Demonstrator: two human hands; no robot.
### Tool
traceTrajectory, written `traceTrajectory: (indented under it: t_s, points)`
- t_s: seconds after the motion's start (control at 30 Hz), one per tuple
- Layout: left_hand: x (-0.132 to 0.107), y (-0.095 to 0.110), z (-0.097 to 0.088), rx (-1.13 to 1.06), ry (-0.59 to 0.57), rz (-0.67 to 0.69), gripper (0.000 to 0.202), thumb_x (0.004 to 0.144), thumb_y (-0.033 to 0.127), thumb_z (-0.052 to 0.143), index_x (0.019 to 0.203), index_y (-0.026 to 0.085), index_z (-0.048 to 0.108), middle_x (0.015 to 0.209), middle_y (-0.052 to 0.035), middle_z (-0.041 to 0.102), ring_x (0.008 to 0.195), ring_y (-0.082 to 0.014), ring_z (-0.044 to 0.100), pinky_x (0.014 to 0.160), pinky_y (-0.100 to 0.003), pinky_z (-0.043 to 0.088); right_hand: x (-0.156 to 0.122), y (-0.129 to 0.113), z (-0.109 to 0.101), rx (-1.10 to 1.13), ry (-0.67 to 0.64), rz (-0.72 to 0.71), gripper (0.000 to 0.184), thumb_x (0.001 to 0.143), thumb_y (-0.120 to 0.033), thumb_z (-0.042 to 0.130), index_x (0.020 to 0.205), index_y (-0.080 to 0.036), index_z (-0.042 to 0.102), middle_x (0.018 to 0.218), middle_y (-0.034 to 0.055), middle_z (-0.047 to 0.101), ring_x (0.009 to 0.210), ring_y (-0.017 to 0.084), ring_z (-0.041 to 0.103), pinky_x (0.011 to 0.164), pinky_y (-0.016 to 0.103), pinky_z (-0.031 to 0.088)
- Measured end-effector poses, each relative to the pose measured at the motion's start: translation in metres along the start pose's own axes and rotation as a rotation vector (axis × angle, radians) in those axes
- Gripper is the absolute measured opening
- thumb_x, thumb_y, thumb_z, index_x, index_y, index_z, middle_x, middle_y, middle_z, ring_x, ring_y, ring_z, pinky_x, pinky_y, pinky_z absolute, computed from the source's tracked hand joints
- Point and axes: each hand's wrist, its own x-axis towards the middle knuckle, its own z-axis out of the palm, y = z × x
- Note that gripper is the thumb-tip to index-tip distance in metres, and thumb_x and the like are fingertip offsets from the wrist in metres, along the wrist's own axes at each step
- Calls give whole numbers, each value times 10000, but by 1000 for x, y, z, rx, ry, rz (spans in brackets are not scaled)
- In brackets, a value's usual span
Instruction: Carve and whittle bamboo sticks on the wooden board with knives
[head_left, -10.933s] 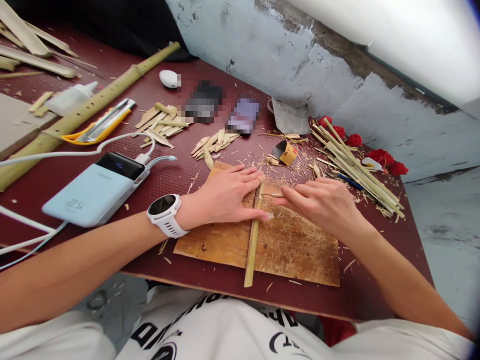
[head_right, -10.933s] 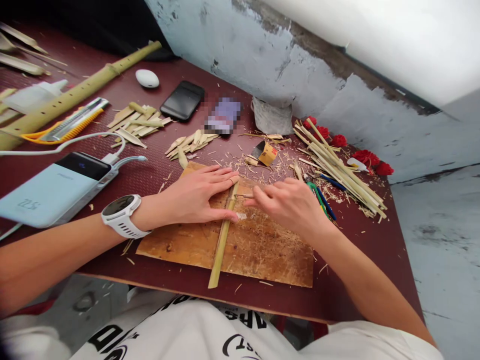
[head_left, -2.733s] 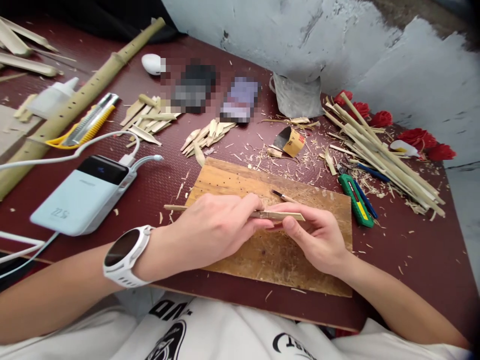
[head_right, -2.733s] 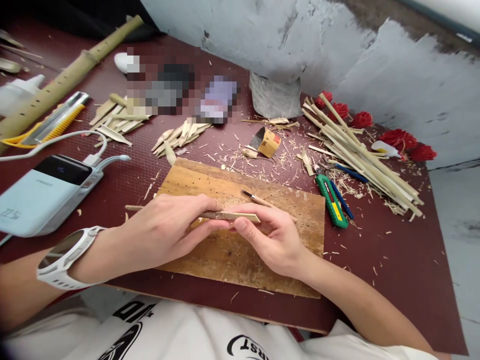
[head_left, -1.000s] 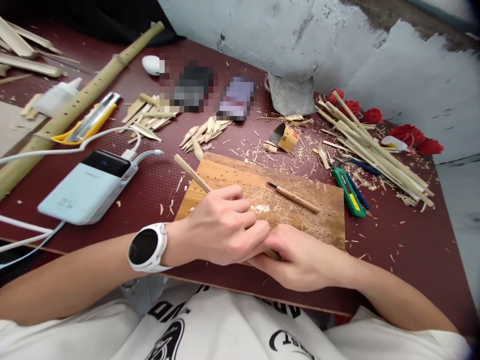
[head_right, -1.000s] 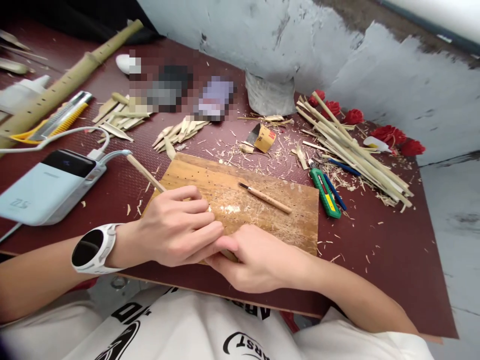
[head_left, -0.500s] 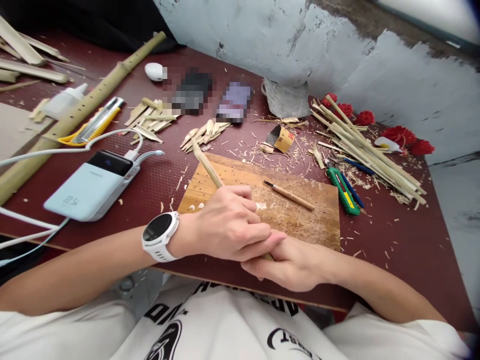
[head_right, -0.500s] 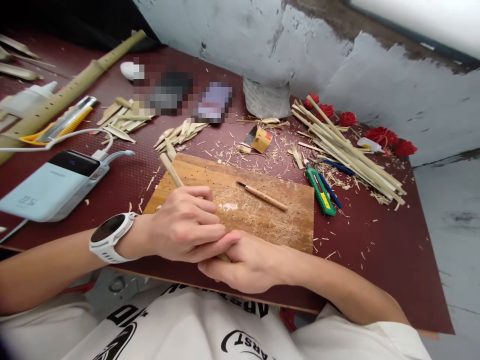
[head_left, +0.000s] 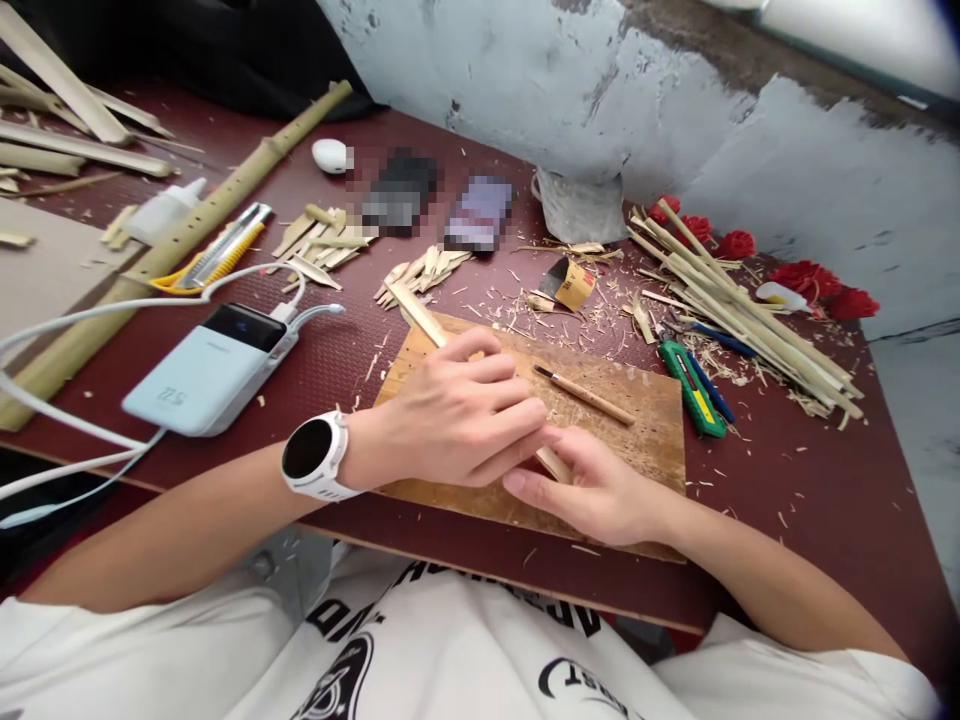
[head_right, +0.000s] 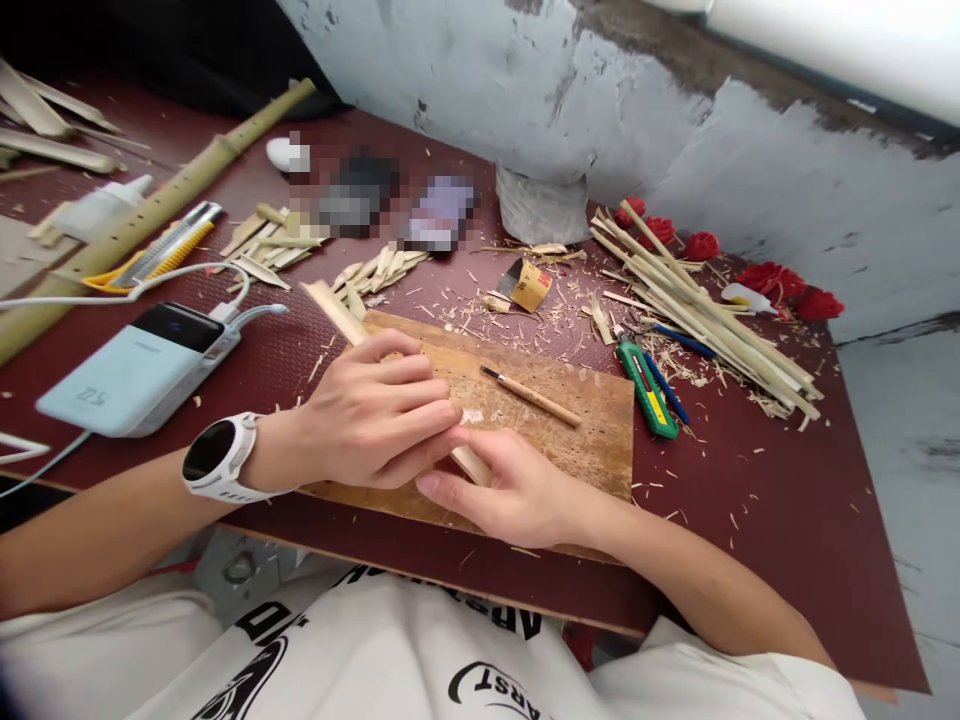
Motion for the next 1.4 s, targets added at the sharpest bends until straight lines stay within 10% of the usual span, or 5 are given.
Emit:
traceTrajectory:
  t_s: [0.4,1.4]
  points:
    - [-4,0,-2,280,-131,-88,148,1045,267,560,928,179,576,814,-20,657,736,-212,614,681,-354,424,0,18,-16,-1193,466,-301,269,1088,-194,436,1323,-130,552,1055,95,729,879,192,707,710,296,501]
    - [-9,6,2,280,-187,-83,179,1099,302,484,1028,173,586,812,-11,633,723,-199,608,616,-349,377,-3,16,-17,-1496,522,-346,111,1070,-237,530,1061,-162,611,748,5,614,653,149,541,614,315,322]
